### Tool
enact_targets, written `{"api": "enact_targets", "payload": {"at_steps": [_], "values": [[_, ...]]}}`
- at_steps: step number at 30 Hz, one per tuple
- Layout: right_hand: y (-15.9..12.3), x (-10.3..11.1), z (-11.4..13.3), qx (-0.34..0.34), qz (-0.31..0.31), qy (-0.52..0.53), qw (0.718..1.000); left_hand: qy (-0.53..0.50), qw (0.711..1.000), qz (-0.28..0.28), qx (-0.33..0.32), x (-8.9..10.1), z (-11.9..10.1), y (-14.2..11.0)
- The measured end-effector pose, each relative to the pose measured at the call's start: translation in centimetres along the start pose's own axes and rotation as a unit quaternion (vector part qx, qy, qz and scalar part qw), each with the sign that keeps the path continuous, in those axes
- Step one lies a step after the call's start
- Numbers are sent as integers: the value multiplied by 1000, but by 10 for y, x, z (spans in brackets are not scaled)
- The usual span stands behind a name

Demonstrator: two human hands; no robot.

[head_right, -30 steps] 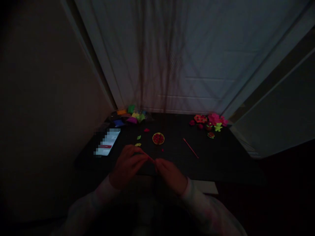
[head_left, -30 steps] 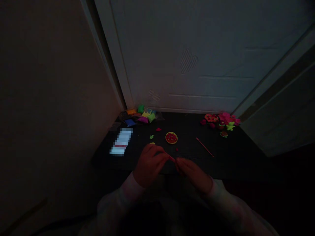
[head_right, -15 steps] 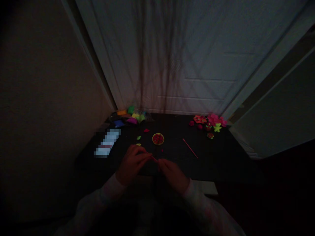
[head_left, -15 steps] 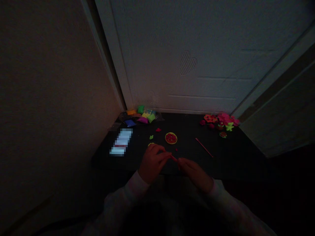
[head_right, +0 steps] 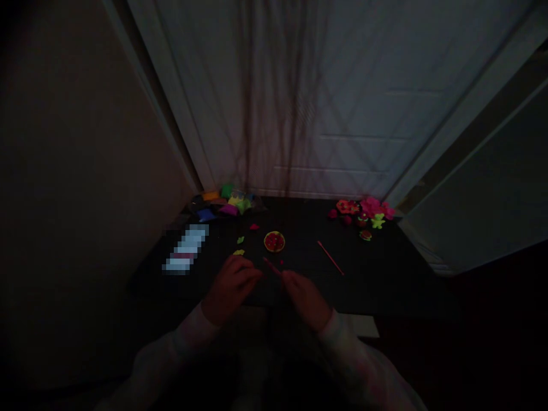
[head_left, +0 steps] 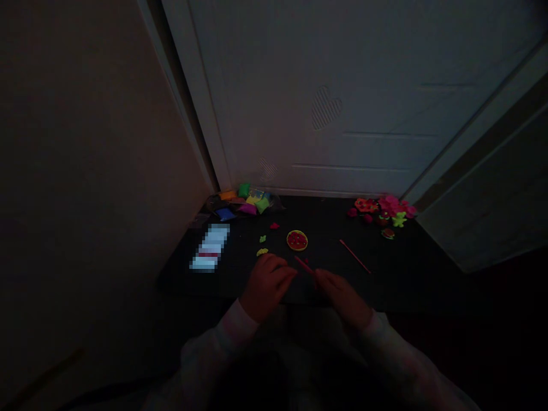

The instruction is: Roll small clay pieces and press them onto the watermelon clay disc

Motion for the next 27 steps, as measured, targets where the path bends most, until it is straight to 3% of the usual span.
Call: {"api": "enact_targets", "payload": {"at_steps": [5, 9, 13, 17, 20, 22, 27], "values": [[10, 29, -28, -89, -132, -163, 974, -71, 992, -9, 103, 1, 4, -1], [11, 36, -43, -100, -167, -239, 951, -183, 958, -4, 222, -4, 11, -4], [11, 36, -45, -45, -192, -266, 943, -262, 921, -3, 289, -8, 15, -7], [5, 32, -31, 24, -224, -262, 938, -280, 910, -6, 307, -9, 16, -8], [-5, 17, -8, 107, -195, -227, 948, -288, 908, -10, 304, -11, 16, -9], [-11, 5, 8, 186, -155, -143, 960, -296, 907, -16, 298, -14, 16, -9], [-9, -9, 24, 202, -149, -97, 963, -345, 880, -16, 325, -21, 18, -12]]}}
Point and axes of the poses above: each hand's wrist, its own y-axis towards the middle knuckle, its own x-axis out of the back of the hand, z = x × y, the point moved 3 cm from there along y, towards the middle knuckle, and after that the axes turned 3 degrees about -y, right-handed, at the moved point
